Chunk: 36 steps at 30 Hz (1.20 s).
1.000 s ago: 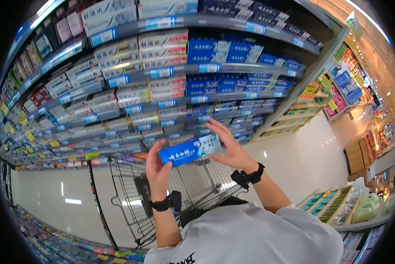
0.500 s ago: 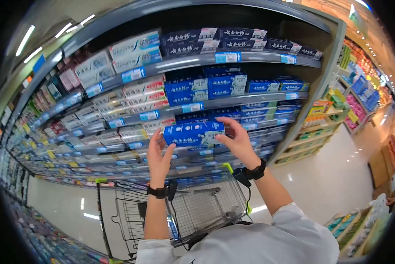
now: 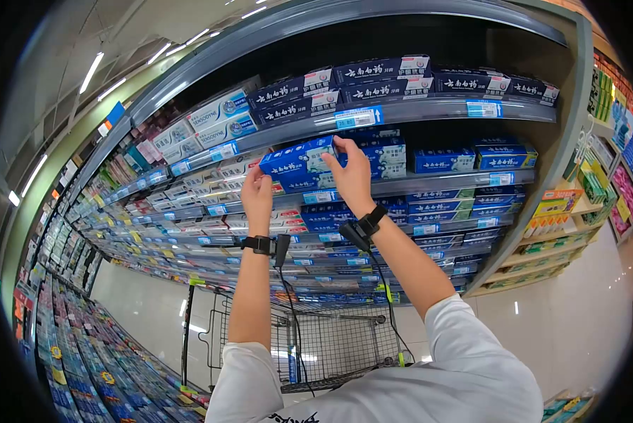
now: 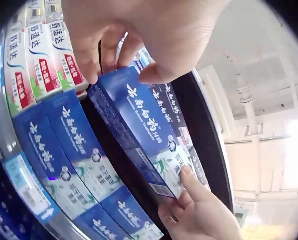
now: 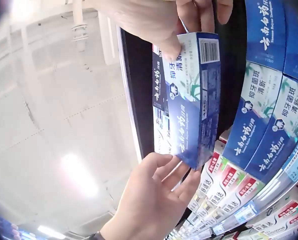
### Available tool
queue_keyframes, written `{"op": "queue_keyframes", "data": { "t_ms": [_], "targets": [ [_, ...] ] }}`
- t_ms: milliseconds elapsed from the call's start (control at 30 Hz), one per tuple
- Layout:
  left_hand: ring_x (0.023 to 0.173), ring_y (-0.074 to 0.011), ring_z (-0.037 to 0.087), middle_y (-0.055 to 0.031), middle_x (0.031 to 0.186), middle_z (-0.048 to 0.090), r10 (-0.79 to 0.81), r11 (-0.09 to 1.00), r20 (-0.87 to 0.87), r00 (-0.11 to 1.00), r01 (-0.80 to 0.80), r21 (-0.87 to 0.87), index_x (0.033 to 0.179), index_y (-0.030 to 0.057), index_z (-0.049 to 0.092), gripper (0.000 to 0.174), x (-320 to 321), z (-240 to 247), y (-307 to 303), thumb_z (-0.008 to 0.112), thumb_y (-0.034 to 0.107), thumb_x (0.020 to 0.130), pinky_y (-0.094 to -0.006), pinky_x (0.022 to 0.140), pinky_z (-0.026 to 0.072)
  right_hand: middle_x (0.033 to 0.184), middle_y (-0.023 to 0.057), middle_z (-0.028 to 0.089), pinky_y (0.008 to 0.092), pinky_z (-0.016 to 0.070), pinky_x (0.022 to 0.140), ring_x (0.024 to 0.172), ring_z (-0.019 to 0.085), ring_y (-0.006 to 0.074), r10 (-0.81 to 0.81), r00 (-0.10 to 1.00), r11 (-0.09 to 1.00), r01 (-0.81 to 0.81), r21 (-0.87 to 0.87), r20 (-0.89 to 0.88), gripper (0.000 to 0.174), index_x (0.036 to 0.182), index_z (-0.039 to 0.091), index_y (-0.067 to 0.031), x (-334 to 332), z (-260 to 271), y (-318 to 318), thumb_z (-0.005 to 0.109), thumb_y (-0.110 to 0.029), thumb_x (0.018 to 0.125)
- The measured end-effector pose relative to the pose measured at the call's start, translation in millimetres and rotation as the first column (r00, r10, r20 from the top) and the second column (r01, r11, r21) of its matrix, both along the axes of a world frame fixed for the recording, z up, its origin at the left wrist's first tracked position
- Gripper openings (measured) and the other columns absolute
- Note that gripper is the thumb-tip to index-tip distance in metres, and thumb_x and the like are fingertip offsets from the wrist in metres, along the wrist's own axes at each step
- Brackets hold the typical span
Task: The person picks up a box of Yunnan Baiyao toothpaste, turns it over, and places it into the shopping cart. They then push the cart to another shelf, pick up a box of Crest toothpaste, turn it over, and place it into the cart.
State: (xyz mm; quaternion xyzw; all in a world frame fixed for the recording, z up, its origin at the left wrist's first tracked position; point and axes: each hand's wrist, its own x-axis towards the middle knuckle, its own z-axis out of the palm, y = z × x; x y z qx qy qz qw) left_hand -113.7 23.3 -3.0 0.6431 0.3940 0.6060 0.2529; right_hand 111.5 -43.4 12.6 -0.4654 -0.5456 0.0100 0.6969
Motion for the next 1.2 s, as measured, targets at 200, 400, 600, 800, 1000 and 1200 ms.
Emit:
{"op": "queue_keyframes", "data": {
  "t_ms": [200,400,600,800,1000,1200],
  "targets": [
    [0.107,-0.0213,0.065,-0.0182,0.124,0.063,-0.021,1.0,-0.003,1.0,0.021,-0.016,0.133,-0.0067,0.051,0.047,2,14,12,0.059,0.008,0.09,-0.0301,0.089,0.0499,0.123,0.0135,0.054,0.0348,0.0494,0.081,0.097,0.059,0.026,0.024,0.999,0.991,-0.019,-0.131,0.036,0.049,0.133,0.053,0.0016,-7,-10,18,0.062,-0.013,0.087],
    [0.121,-0.0239,0.058,-0.0202,0.132,0.059,-0.139,0.989,0.014,0.99,0.138,0.051,0.141,-0.0064,0.043,0.055,7,5,41,0.059,0.007,0.09,-0.0304,0.093,0.0486,0.128,0.0199,0.055,0.0399,0.0507,0.085,0.103,0.061,0.0341,0.004,0.998,0.993,0.004,-0.115,0.069,0.055,0.135,0.048,0.0045,-10,-7,25,0.059,-0.018,0.087],
    [0.111,-0.0206,0.061,-0.0209,0.135,0.056,0.034,0.999,-0.173,0.984,-0.036,-0.009,0.14,-0.0054,0.045,0.056,14,8,23,0.06,0.008,0.088,-0.0287,0.081,0.0525,0.129,0.0224,0.057,0.0382,0.0529,0.087,0.108,0.062,0.0348,0.127,0.992,0.981,-0.126,-0.148,-0.002,0.058,0.138,0.045,0.0051,-5,-11,35,0.059,-0.016,0.086],
    [0.108,-0.0198,0.06,-0.0174,0.129,0.056,0.056,0.994,-0.172,0.984,-0.039,0.1,0.138,-0.0059,0.047,0.054,15,-7,35,0.058,0.004,0.086,-0.0288,0.076,0.0536,0.133,0.0241,0.055,0.0349,0.0534,0.092,0.114,0.061,0.0294,0.182,0.983,0.97,-0.183,-0.162,-0.024,0.059,0.142,0.041,0.0054,-2,-10,33,0.058,-0.008,0.087],
    [0.118,-0.0246,0.056,-0.0172,0.136,0.048,0.072,0.973,-0.212,0.975,-0.022,0.231,0.14,-0.0016,0.046,0.055,12,-8,28,0.055,0.002,0.086,-0.0308,0.086,0.0539,0.128,0.0243,0.058,0.0357,0.0537,0.09,0.11,0.063,0.0321,0.198,0.978,0.966,-0.207,-0.152,-0.071,0.058,0.14,0.044,0.0054,-6,-9,34,0.058,-0.01,0.086],
    [0.124,-0.0264,0.053,-0.0148,0.139,0.048,0.075,0.984,-0.15,0.986,-0.049,0.17,0.14,0.0058,0.048,0.057,-6,-51,-32,0.058,0.003,0.085,-0.0366,0.095,0.0503,0.132,0.023,0.057,0.0374,0.046,0.1,0.121,0.057,0.0335,0.111,0.993,0.992,-0.108,-0.067,0.045,0.055,0.137,0.049,0.003,0,-25,28,0.058,-0.011,0.085]
  ]
}}
